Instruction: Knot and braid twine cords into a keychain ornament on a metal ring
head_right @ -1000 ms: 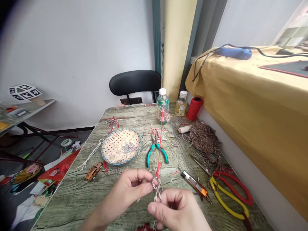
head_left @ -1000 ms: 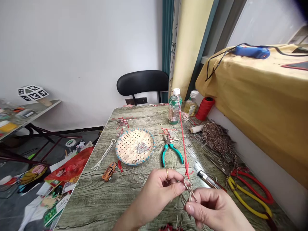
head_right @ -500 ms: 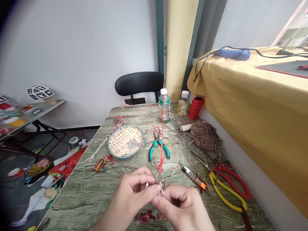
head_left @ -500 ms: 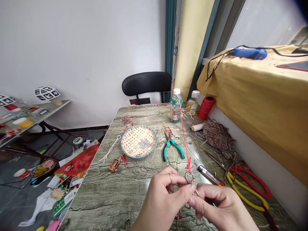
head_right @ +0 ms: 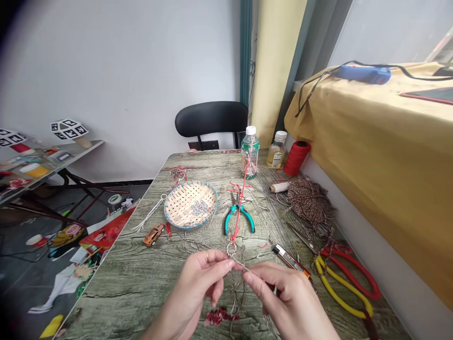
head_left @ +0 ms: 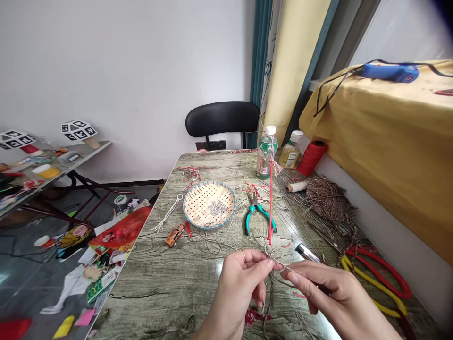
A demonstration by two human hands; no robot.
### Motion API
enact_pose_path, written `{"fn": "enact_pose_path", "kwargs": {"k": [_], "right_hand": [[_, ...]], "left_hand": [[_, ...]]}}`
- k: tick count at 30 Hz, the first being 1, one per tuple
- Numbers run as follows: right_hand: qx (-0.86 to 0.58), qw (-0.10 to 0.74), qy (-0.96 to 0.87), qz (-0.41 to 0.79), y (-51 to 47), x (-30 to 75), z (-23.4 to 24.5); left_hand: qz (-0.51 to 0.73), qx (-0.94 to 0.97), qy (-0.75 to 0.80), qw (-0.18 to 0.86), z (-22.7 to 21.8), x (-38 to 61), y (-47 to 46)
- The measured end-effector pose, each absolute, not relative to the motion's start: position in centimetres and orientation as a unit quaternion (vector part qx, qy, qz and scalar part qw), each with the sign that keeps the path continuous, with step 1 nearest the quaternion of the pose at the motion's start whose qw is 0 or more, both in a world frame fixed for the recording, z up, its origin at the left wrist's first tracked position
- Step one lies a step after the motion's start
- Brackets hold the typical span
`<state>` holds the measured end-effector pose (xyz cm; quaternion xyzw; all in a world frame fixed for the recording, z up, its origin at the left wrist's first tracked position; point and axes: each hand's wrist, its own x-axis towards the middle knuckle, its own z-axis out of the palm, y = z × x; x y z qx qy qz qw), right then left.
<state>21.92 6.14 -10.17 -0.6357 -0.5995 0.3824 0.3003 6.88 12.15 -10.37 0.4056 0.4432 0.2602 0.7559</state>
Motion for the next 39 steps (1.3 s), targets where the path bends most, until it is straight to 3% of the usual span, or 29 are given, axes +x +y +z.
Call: {"fn": "enact_pose_path", "kwargs": {"k": [4,8,12,17,26,39], "right_hand": [[-0.682,0.274,-0.588,0.337,6.3,23.4,-10.8],[-0.699,0.348,-0.569,0.258,6.1,23.7,-11.1],[-0.633,0.389,-0.550,0.382,5.8,21.5,-10.7],[-0.613,0.484,-0.342,0.523,5.8,19.3,-10.5],[-0.578,0.559,-0.327,0.496,6.3,18.8,-9.5],[-0.594,0.584,-0.319,0.452,3.5,20.7,-9.9]], "left_hand": [[0.263,0.373,0.431,0.778,-11.1,6.8,11.8],[0.284,0.342,0.449,0.776,-11.3,6.8,10.7],[0.320,0.352,0.441,0.761,-11.8,6.8,8.9],[0.356,0.371,0.418,0.749,-12.5,6.9,6.8],[0.409,0.358,0.371,0.753,-11.7,7.3,3.9],[0.231,0.388,0.329,0.829,-14.7,7.1,2.6]]}}
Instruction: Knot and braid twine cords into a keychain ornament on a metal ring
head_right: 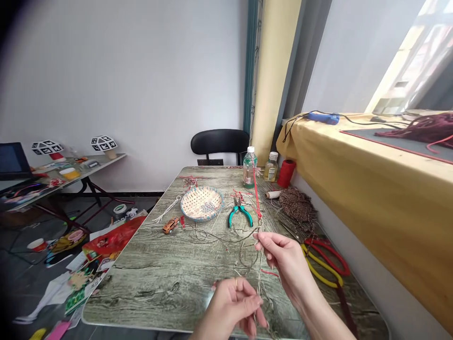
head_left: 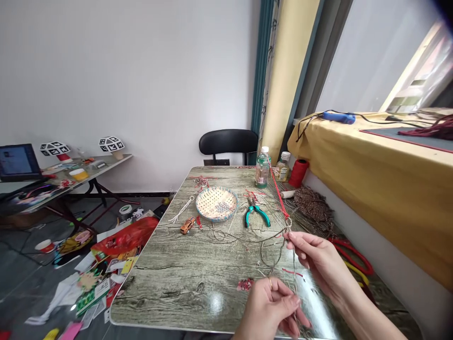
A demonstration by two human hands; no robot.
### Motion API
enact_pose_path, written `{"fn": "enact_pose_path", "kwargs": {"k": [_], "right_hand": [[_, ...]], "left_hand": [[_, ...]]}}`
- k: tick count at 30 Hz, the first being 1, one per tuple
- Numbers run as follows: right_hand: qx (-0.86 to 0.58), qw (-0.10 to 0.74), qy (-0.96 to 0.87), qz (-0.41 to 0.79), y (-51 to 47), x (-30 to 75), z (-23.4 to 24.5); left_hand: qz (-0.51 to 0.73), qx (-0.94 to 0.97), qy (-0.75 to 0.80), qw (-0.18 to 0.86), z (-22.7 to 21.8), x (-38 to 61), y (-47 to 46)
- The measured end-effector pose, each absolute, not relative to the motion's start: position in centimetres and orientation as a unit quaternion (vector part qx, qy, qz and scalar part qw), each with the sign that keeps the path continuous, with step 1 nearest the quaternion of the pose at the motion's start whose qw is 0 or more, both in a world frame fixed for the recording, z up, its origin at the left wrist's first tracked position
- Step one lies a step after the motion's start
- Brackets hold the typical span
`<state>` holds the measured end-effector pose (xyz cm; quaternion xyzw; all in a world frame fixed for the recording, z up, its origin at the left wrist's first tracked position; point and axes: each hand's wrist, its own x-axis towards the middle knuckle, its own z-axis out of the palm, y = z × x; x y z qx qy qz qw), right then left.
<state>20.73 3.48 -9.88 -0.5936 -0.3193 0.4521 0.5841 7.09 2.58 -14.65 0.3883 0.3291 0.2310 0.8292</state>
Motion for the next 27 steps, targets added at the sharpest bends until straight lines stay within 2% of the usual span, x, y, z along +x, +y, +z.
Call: {"fn": "enact_pose_path", "kwargs": {"k": [8,15,21,27], "right_hand": [[-0.634,0.562,-0.407,0.341,1.8,20.4,-9.8],[-0.679,0.499,-0.503,0.195,0.6,19.8,-10.4],[-0.666,0.375,-0.645,-0.014,-0.1,18.9,-11.3],[-0.668,0.327,-0.664,-0.073,-0.2,18.8,-11.8]], "left_hand": [[0.227,0.463,0.365,0.776,-15.2,6.2,3.0],[0.415,0.505,0.420,0.630,-11.4,5.8,5.6],[0.385,0.517,0.392,0.656,-9.9,8.0,7.5],[0.412,0.521,0.417,0.620,-10.0,9.7,10.6]]}}
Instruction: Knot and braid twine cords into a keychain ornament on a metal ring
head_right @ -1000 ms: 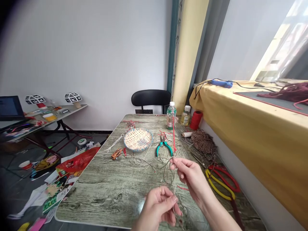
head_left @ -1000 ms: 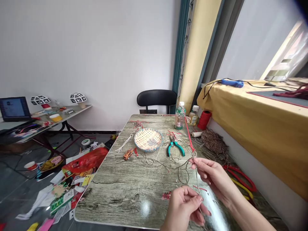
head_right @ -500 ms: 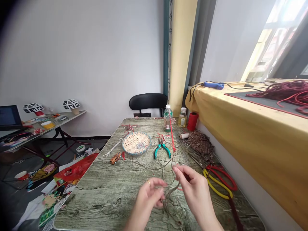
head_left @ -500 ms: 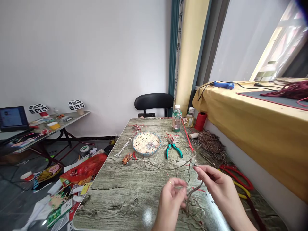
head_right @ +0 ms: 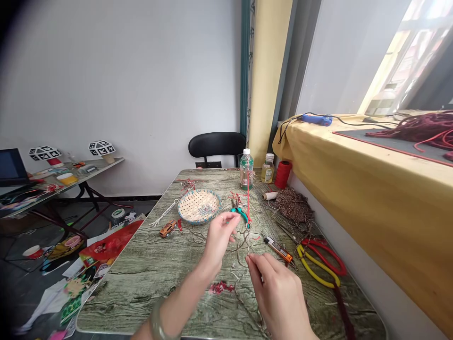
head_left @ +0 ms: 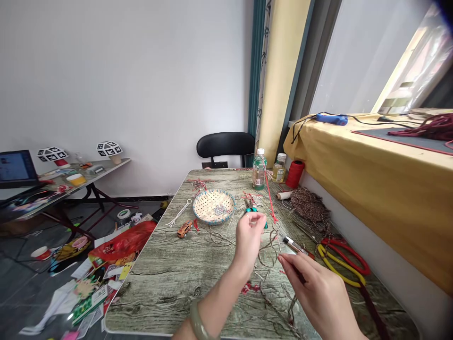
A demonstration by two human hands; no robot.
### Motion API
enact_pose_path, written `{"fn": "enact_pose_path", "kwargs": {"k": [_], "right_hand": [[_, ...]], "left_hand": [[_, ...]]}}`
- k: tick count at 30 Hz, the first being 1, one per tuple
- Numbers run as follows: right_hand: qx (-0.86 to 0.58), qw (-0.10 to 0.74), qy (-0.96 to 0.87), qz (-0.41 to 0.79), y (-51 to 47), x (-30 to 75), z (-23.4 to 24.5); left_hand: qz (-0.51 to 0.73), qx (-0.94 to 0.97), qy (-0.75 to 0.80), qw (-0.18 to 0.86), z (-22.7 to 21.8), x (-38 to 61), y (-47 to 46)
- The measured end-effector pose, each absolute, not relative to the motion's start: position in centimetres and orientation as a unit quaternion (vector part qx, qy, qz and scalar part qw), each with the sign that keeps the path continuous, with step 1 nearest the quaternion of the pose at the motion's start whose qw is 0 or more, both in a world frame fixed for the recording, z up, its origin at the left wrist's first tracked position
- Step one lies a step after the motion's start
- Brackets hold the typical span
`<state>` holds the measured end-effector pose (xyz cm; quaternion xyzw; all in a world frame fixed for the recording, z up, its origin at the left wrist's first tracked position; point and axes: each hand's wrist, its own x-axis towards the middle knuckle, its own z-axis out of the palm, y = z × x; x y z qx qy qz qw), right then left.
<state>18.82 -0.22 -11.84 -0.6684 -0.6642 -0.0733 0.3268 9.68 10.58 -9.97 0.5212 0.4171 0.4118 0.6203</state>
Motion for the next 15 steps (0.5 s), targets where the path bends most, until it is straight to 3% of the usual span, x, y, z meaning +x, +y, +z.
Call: {"fn": "enact_pose_path", "kwargs": {"k": [7,15], "right_hand": [[-0.671,0.348,-0.654,-0.016,1.5,19.8,-11.2],[-0.640,0.455,-0.617,0.050,7.0,23.7,-6.9]], "left_hand": [[0.344,0.547,0.361,0.672,-8.8,10.5,13.2],[0.357,0.557,0.294,0.690,-7.4,9.9,14.2]]}}
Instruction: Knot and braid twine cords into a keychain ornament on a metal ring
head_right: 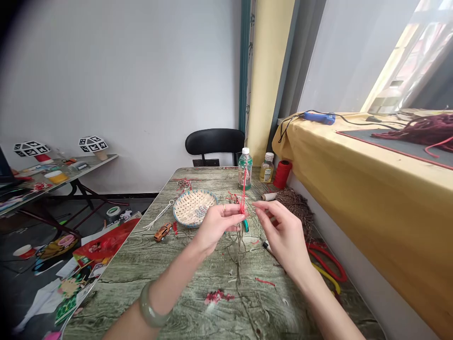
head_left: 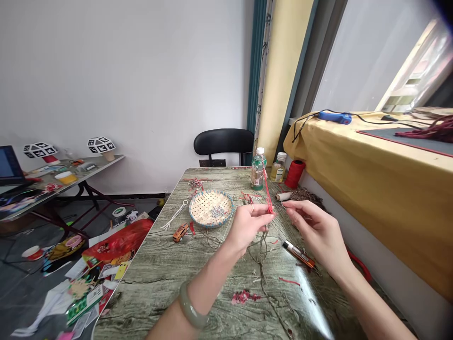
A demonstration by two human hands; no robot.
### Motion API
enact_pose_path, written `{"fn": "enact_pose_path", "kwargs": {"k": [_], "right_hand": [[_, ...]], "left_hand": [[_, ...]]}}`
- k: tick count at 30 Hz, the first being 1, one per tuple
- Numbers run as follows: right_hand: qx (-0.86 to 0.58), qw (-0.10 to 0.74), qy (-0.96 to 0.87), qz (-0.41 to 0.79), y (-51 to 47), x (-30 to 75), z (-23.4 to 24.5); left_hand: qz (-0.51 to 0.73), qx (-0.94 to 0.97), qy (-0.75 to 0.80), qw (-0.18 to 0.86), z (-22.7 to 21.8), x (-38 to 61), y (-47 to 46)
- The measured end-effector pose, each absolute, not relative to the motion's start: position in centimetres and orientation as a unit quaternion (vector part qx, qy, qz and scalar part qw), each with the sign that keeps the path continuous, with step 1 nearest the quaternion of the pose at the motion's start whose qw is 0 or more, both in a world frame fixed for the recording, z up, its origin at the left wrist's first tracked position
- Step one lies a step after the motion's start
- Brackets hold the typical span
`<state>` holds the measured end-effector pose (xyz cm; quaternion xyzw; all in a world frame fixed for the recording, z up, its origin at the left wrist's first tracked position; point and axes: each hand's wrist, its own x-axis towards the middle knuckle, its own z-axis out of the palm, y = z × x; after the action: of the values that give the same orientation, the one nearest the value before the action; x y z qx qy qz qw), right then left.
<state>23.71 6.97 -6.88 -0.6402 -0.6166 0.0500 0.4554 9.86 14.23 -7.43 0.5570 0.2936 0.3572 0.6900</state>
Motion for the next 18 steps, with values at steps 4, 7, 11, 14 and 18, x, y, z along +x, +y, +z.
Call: {"fn": "enact_pose_path", "kwargs": {"k": [4,7,11,14,18], "right_hand": [[-0.587,0.453,-0.663,0.098,9.6,23.6,-5.1],[-0.580,0.449,-0.672,0.101,10.9,23.8,-4.4],[-0.558,0.462,-0.688,0.044,12.3,24.1,-3.8],[-0.535,0.470,-0.701,0.020,13.3,24.3,-3.4],[-0.545,0.504,-0.658,0.124,14.9,24.9,-3.1]], "left_hand": [[0.363,0.576,0.212,0.701,-5.6,9.5,15.0],[0.371,0.589,0.186,0.693,-4.6,9.3,16.1],[0.351,0.596,0.182,0.699,-3.9,9.4,17.7],[0.333,0.570,0.185,0.728,-4.0,10.0,18.8],[0.352,0.508,0.243,0.747,-4.3,10.7,20.0]]}}
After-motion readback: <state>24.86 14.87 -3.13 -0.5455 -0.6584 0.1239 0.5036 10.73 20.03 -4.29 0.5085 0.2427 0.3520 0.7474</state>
